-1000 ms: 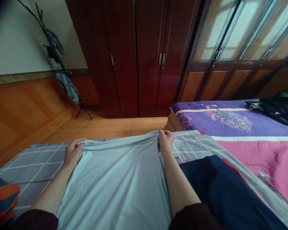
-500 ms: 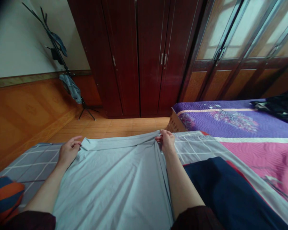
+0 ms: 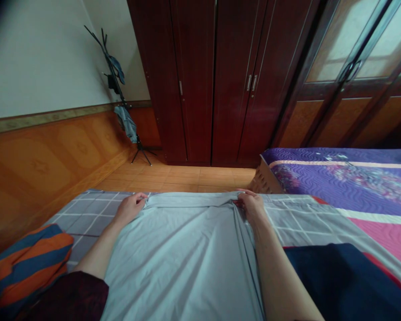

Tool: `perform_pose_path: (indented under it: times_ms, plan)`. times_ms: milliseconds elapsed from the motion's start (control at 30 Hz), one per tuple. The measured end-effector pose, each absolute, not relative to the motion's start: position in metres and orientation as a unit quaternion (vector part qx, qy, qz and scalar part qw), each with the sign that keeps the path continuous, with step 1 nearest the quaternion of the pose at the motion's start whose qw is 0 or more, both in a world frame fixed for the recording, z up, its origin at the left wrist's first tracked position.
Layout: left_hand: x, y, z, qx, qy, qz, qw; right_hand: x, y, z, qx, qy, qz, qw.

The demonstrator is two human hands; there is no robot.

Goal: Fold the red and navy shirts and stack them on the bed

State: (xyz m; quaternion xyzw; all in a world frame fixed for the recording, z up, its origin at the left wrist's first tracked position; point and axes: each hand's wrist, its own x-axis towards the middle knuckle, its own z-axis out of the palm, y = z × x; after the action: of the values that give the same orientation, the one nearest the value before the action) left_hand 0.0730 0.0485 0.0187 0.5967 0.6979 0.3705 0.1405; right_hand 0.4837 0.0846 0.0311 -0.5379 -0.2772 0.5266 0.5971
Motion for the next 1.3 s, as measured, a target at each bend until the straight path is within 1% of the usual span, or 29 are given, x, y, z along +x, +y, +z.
perform_pose_path:
  times_ms: [167, 300, 433, 600, 767, 833, 933, 1000, 1167, 1300]
  plan:
    - [0.071, 0.052, 0.022, 0.534, 0.671, 0.482, 0.178, 0.488, 0.087, 0.03, -0.55, -0.242, 0.502, 0.622]
    - [0.07, 0.053, 0.03, 0.47, 0.621, 0.571, 0.26, 0.489, 0.087, 0.033, -0.555, -0.21, 0.49, 0.639]
    - [0.069, 0.048, 0.045, 0.42, 0.56, 0.632, 0.334, 0.489, 0.086, 0.039, -0.555, -0.182, 0.49, 0.647]
    - [0.067, 0.039, 0.06, 0.404, 0.524, 0.648, 0.378, 0.49, 0.086, 0.042, -0.555, -0.181, 0.503, 0.637]
    - [0.06, 0.036, 0.06, 0.45, 0.525, 0.608, 0.391, 0.489, 0.086, 0.036, -0.558, -0.233, 0.518, 0.605]
    - [0.056, 0.039, 0.055, 0.515, 0.556, 0.55, 0.351, 0.488, 0.085, 0.034, -0.562, -0.257, 0.516, 0.594]
    - [0.05, 0.045, 0.043, 0.631, 0.646, 0.392, 0.175, 0.486, 0.085, 0.032, -0.565, -0.286, 0.513, 0.58]
    - [0.048, 0.048, 0.036, 0.654, 0.677, 0.328, 0.085, 0.485, 0.085, 0.031, -0.568, -0.298, 0.51, 0.573]
    - [0.049, 0.048, 0.03, 0.656, 0.695, 0.294, 0.015, 0.486, 0.089, 0.027, -0.587, -0.312, 0.48, 0.572]
    - [0.047, 0.045, 0.033, 0.615, 0.743, 0.26, -0.041, 0.489, 0.092, 0.023, -0.603, -0.315, 0.46, 0.57]
